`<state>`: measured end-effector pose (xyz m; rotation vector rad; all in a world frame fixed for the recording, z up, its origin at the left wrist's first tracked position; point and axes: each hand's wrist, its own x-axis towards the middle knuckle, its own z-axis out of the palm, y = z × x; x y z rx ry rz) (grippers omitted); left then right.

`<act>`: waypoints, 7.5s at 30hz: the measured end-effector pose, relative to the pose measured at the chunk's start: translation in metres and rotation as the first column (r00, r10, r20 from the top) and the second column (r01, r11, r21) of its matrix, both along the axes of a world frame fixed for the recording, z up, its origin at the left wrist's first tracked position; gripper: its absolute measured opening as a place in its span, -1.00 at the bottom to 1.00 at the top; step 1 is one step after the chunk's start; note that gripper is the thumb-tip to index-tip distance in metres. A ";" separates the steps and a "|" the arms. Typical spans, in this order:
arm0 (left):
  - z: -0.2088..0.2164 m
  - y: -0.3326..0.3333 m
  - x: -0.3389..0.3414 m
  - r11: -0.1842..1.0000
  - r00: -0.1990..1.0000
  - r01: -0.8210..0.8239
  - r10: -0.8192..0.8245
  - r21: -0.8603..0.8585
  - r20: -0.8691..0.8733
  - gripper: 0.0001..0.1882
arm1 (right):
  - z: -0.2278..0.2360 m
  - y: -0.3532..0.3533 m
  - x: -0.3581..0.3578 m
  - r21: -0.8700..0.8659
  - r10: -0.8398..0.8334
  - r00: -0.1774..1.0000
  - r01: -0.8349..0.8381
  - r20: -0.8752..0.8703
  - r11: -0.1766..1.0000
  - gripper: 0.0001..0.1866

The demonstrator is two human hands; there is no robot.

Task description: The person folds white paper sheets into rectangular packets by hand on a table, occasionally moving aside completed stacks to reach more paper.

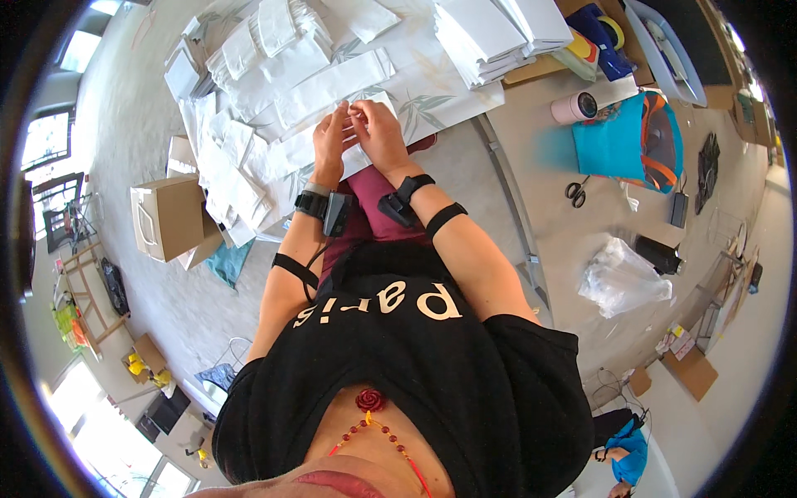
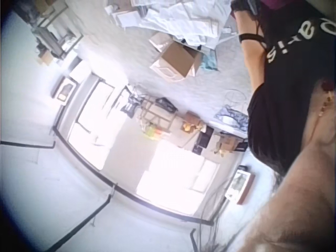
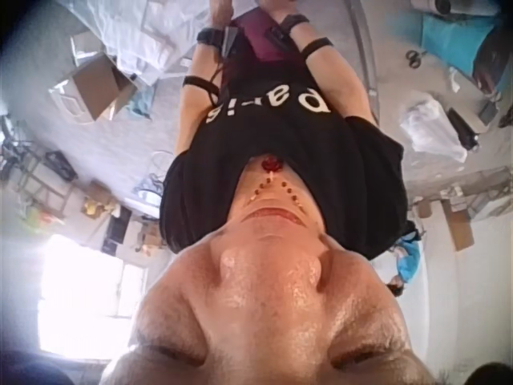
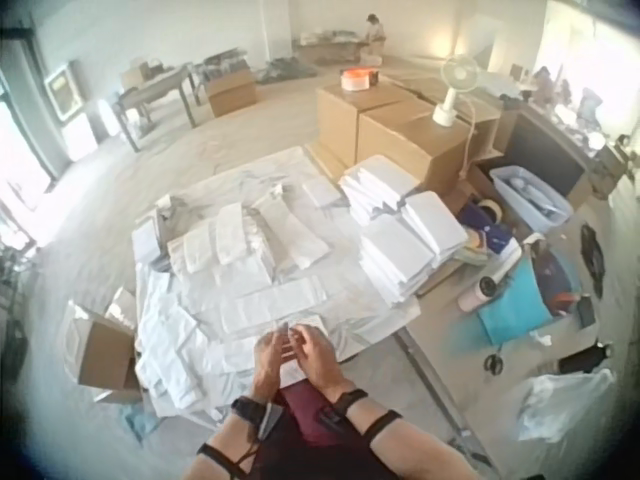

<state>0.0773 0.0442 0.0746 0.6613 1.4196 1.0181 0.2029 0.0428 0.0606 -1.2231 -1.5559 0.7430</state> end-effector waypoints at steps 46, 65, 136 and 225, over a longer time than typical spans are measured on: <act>-0.049 -0.005 -0.023 0.972 0.560 0.151 0.067 0.182 -0.826 -0.72 | -0.051 0.060 0.084 -0.052 0.206 0.889 -0.203 0.408 0.978 -0.74; -0.039 -0.036 -0.077 0.901 0.375 0.007 0.399 0.433 -0.837 -0.62 | -0.037 0.062 0.097 -0.181 0.369 0.772 -0.323 0.517 0.929 -0.45; -0.067 -0.055 -0.054 0.888 0.361 0.172 0.345 0.426 -0.866 -0.63 | -0.022 0.072 0.124 -0.367 -0.111 0.990 0.073 -0.085 0.927 -0.69; -0.033 -0.034 0.017 0.920 0.953 -0.047 0.158 0.388 -0.259 -0.36 | -0.048 0.042 0.047 -0.392 0.077 0.992 -0.033 0.098 0.920 -0.59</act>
